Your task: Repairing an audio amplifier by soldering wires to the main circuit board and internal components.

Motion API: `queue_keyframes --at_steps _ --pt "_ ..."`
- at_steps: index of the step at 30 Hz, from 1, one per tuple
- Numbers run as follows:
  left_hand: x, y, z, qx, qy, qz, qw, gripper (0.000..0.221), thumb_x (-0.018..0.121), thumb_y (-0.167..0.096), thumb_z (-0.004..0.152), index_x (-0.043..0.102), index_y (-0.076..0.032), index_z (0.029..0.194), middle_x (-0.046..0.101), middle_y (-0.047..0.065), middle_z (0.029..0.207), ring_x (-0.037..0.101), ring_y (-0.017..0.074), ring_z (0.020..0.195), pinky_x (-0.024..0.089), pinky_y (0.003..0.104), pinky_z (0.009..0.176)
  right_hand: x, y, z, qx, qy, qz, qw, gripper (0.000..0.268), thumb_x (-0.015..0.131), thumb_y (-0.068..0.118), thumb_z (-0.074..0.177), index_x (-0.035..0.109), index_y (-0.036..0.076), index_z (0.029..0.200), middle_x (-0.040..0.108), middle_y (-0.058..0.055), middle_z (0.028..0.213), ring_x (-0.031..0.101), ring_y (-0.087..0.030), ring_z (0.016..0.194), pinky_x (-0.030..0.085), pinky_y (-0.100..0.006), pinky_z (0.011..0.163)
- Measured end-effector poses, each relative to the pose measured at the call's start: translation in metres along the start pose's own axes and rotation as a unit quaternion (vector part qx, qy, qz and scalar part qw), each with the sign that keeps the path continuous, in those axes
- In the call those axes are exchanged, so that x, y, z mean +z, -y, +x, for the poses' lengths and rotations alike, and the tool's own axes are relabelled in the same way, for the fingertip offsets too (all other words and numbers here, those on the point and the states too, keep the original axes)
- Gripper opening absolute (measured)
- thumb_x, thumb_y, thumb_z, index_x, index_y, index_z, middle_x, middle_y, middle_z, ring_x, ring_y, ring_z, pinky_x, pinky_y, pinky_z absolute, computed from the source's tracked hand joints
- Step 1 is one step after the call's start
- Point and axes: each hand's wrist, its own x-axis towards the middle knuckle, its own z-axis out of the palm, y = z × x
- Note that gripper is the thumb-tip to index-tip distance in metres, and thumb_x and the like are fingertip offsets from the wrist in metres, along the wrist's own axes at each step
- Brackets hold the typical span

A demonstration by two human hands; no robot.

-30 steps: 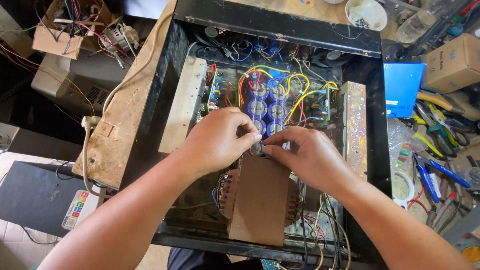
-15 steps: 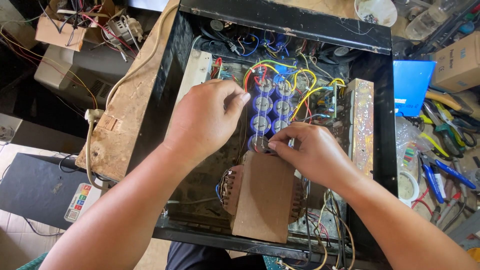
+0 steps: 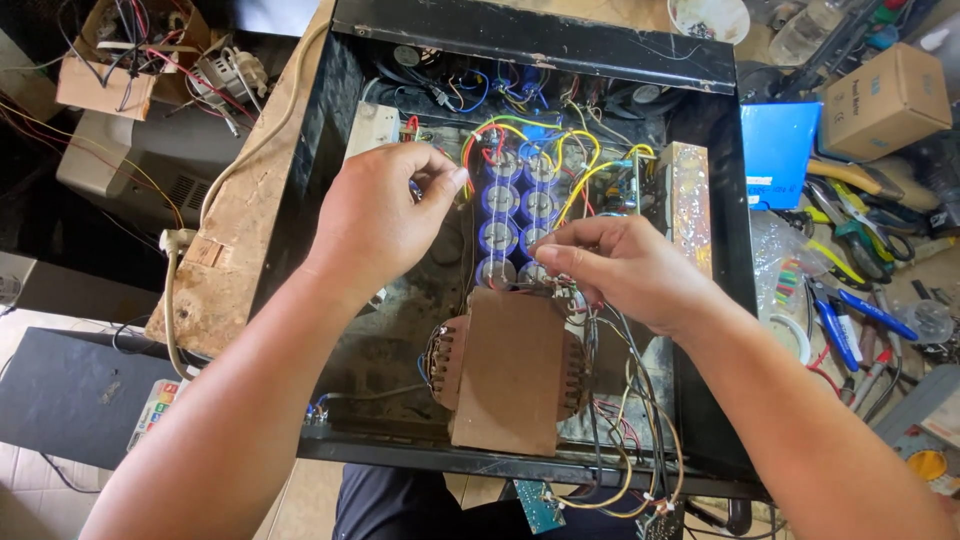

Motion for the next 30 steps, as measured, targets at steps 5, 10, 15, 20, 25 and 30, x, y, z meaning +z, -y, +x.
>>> queue_keyframes --at_steps 5,10,15,20,25,30 --pt "-0.002 0.002 0.002 0.017 -0.023 -0.006 1.0 0.011 0.071 -0.02 0.094 0.08 -0.013 0.095 0.073 0.008 0.074 0.072 0.0255 0.068 0.058 0.036 0.062 -0.025 0.015 -0.013 -0.061 -0.052 0.005 0.997 0.018 0.065 0.008 0.1 0.075 -0.007 0.097 0.068 -0.015 0.07 0.05 -0.011 0.043 0.036 -0.022 0.042" --pt "-0.009 -0.004 0.008 0.008 -0.026 0.005 1.0 0.018 0.067 -0.029 0.102 0.076 -0.015 0.095 0.075 -0.004 0.083 0.06 0.0096 0.063 0.046 0.03 0.059 -0.053 0.053 -0.061 -0.017 -0.108 -0.107 0.988 0.016 0.064 0.013 0.103 0.073 0.0 0.102 0.064 -0.008 0.078 0.048 -0.013 0.058 0.036 -0.026 0.054" --pt "-0.022 -0.02 0.003 0.078 -0.104 -0.056 0.99 0.011 0.07 -0.021 0.103 0.075 -0.013 0.097 0.073 -0.005 0.084 0.057 0.0062 0.065 0.047 0.026 0.06 -0.093 0.025 -0.116 -0.027 -0.172 -0.148 0.974 0.013 0.065 0.003 0.102 0.073 -0.007 0.105 0.064 -0.015 0.078 0.049 -0.019 0.057 0.037 -0.029 0.049" --pt "-0.056 -0.052 -0.017 0.253 -0.105 -0.028 0.961 0.007 0.072 0.001 0.114 0.071 -0.002 0.108 0.071 0.005 0.095 0.059 0.0148 0.08 0.049 0.031 0.071 -0.189 -0.11 -0.199 -0.106 -0.243 -0.084 0.961 0.021 0.051 0.015 0.115 0.061 0.005 0.131 0.066 -0.008 0.094 0.045 -0.01 0.06 0.028 -0.021 0.051" --pt "-0.087 -0.115 -0.137 0.156 0.155 -0.085 0.972 0.01 0.071 -0.019 0.102 0.072 -0.009 0.102 0.073 0.002 0.089 0.064 0.0107 0.071 0.047 0.026 0.06 -0.275 -0.299 -0.324 -0.03 -0.401 0.022 0.915 0.036 0.05 0.054 0.12 0.051 0.028 0.144 0.055 0.018 0.105 0.038 0.006 0.067 0.028 -0.014 0.058" --pt "0.04 -0.033 -0.24 -0.294 0.59 -0.105 0.745 0.035 0.06 -0.051 0.097 0.078 -0.027 0.114 0.074 -0.015 0.106 0.065 -0.0061 0.102 0.045 0.013 0.091 -0.296 -0.439 -0.403 -0.119 -0.405 0.169 0.891 0.065 0.055 0.051 0.11 0.046 0.023 0.167 0.064 0.022 0.107 0.054 0.011 0.069 0.041 -0.005 0.052"
